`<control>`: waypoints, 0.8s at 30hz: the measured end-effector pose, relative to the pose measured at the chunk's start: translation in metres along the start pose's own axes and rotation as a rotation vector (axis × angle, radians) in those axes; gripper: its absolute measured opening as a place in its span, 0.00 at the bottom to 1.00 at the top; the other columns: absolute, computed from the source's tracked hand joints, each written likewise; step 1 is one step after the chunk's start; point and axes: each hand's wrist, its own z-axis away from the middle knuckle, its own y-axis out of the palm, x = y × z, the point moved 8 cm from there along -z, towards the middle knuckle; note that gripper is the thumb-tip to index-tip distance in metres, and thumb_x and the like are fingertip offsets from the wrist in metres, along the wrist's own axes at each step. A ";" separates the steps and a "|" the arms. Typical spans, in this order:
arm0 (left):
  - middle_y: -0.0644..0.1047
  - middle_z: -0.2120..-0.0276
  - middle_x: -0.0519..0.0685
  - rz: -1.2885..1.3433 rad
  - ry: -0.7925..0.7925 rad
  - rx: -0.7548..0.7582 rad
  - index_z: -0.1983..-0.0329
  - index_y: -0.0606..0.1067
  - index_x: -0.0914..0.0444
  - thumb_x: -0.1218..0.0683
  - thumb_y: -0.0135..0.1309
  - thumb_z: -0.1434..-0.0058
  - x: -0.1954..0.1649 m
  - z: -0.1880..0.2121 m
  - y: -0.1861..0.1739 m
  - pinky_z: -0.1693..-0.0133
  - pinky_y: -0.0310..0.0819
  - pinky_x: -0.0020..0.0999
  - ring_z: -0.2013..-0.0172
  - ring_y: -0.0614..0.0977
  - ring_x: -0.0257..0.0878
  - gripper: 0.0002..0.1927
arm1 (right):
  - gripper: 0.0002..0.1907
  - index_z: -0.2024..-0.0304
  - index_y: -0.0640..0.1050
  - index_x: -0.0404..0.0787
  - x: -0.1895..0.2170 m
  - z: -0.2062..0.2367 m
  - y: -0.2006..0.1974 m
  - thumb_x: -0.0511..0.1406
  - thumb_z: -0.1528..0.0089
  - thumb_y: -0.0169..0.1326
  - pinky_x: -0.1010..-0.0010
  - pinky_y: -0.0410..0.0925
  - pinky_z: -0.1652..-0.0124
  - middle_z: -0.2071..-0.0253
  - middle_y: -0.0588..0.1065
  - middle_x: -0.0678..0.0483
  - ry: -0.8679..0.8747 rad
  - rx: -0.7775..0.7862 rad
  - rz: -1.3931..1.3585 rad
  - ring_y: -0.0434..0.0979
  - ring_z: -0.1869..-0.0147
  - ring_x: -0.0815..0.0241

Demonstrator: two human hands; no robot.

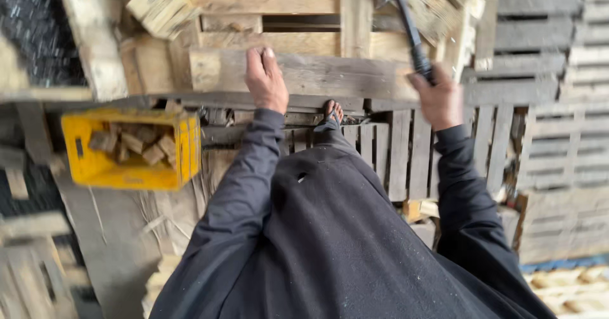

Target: The person assembles wooden pallets by placing small wooden blocks onto a pallet frame and securing them with nails using a hammer. The person repeatedly positions blocks, picks up nails, and hammers them into the wood to fasten the pieces together.

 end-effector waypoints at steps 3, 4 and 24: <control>0.72 0.73 0.42 0.124 -0.178 -0.158 0.55 0.74 0.63 0.52 0.49 0.26 0.027 0.030 -0.044 0.70 0.70 0.27 0.75 0.73 0.30 0.10 | 0.29 0.36 0.79 0.39 -0.003 -0.089 -0.009 0.51 0.30 0.63 0.53 0.71 0.65 0.61 0.79 0.37 -0.186 0.051 0.353 0.81 0.60 0.40; 0.73 0.72 0.42 0.131 -0.201 -0.224 0.56 0.75 0.64 0.52 0.51 0.27 0.036 0.035 -0.060 0.70 0.71 0.27 0.74 0.74 0.30 0.09 | 0.26 0.43 0.80 0.37 0.004 -0.112 -0.007 0.51 0.30 0.63 0.52 0.72 0.61 0.58 0.81 0.40 -0.336 0.033 0.440 0.82 0.59 0.41; 0.82 0.46 0.55 -0.746 -0.608 0.447 0.45 0.80 0.62 0.43 0.62 0.38 0.133 -0.181 -0.199 0.42 0.77 0.39 0.51 0.83 0.44 0.24 | 0.17 0.44 0.74 0.35 0.122 0.078 0.288 0.40 0.30 0.55 0.61 0.75 0.54 0.57 0.76 0.49 0.619 0.737 -1.082 0.78 0.57 0.56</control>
